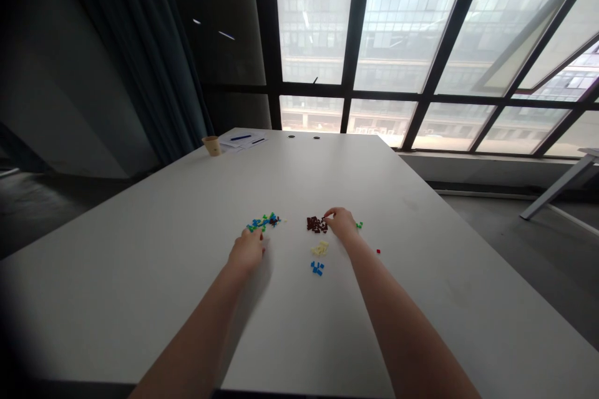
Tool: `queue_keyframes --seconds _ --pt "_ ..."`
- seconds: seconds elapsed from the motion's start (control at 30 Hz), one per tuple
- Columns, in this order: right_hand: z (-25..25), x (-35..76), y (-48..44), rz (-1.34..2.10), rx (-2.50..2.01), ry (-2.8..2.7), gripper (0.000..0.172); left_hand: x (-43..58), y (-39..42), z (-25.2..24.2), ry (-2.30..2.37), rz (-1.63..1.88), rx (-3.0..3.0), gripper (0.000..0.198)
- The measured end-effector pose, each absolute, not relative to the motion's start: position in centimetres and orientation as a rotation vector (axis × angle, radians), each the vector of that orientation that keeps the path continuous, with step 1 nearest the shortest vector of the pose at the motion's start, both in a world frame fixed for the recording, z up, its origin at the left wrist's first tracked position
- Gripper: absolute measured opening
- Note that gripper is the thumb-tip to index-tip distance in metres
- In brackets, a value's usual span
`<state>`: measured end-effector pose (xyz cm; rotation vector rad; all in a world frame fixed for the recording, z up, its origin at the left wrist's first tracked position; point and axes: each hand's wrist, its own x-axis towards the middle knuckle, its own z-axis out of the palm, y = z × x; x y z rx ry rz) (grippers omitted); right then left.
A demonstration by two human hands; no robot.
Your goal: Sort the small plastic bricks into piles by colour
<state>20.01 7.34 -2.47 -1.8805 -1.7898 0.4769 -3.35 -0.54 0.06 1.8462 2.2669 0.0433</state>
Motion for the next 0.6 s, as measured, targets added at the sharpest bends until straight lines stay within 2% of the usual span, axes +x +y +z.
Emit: queue_keyframes --seconds 0.37,0.6 --pt "-3.3 18.1 9.6 0.560 -2.027 -1.722 0.016 -3.7 0.2 -0.2 2.138 0.153 1.841 0.026" --pt "-0.7 20.0 7.9 0.426 -1.900 -1.656 0.026 -3.8 0.6 -1.0 2.100 0.275 1.855 0.022"
